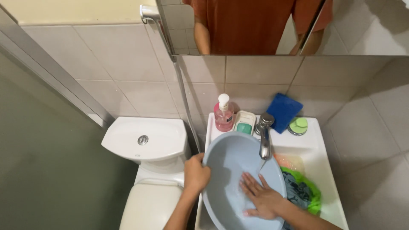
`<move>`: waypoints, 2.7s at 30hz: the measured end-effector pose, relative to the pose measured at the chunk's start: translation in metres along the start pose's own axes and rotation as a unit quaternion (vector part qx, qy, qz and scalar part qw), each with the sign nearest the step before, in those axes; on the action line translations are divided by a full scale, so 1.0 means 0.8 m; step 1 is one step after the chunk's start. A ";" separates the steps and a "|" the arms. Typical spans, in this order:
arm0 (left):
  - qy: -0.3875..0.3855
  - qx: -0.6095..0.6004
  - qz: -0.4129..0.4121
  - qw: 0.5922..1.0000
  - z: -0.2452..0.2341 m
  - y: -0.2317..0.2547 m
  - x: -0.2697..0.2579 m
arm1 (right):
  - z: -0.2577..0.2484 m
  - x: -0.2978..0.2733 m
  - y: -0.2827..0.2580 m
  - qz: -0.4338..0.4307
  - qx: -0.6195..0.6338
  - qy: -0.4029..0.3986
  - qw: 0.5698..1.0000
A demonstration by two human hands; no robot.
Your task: Hand washing various pieces of clothing in a basin and a bathroom sink using soap.
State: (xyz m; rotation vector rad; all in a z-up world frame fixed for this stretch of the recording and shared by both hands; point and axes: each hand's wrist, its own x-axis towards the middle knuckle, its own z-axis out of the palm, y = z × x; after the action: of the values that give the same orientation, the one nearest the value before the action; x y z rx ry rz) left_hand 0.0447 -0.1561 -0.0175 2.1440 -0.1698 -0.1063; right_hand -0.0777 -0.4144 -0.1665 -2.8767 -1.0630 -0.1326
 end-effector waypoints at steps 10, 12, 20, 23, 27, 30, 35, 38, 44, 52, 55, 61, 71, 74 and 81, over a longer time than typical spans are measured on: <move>0.014 0.010 0.005 1.000 0.008 0.020 0.001 | -0.085 0.039 -0.006 0.196 0.161 -0.390 0.885; 0.006 0.011 -0.028 1.000 0.001 0.040 -0.014 | -0.020 0.015 0.020 0.276 -0.137 -0.171 0.936; 0.007 0.031 -0.018 0.999 0.014 0.039 -0.015 | -0.098 0.026 -0.014 0.315 0.087 -0.284 0.902; 0.010 0.041 -0.020 0.999 0.005 0.042 -0.015 | -0.089 0.032 -0.015 0.277 0.094 -0.319 0.901; -0.016 0.030 -0.063 0.997 -0.004 0.054 -0.019 | 0.008 0.041 0.006 0.309 -0.036 -0.139 0.940; -0.002 0.006 -0.070 0.998 0.003 0.027 -0.013 | 0.022 0.103 -0.048 0.371 0.204 -0.030 0.906; 0.013 -0.003 -0.076 0.997 0.006 0.004 -0.012 | 0.004 0.166 -0.061 0.318 0.219 -0.004 0.922; 0.004 0.003 -0.091 0.996 -0.002 0.016 -0.018 | 0.053 0.192 -0.070 0.372 0.147 0.025 0.916; -0.015 -0.004 -0.100 0.995 -0.002 0.023 -0.015 | 0.017 0.146 -0.069 0.269 0.166 -0.038 0.948; -0.003 0.018 -0.089 0.996 0.010 0.006 -0.012 | -0.009 0.113 -0.068 0.195 0.158 -0.028 0.968; 0.019 -0.001 -0.038 0.999 0.014 -0.008 -0.010 | 0.016 0.106 -0.053 0.207 0.230 -0.026 0.951; -0.003 0.007 -0.061 0.998 -0.007 0.030 -0.023 | -0.010 0.108 -0.063 0.256 0.205 0.003 0.945; 0.003 0.064 -0.043 0.997 -0.004 0.029 -0.021 | 0.001 0.126 -0.073 0.231 0.129 0.023 0.964; 0.015 0.071 -0.037 0.997 -0.005 0.029 -0.022 | 0.001 0.116 -0.046 0.230 0.190 -0.009 0.954; 0.018 0.086 -0.010 0.996 0.009 0.008 -0.007 | 0.049 0.148 -0.073 0.326 0.127 0.046 0.936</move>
State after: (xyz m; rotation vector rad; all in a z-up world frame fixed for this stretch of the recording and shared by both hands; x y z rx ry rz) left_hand 0.0379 -0.1643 -0.0159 2.3179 -0.1399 -0.0659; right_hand -0.0238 -0.2903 -0.1904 -2.7730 -0.0628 -0.0793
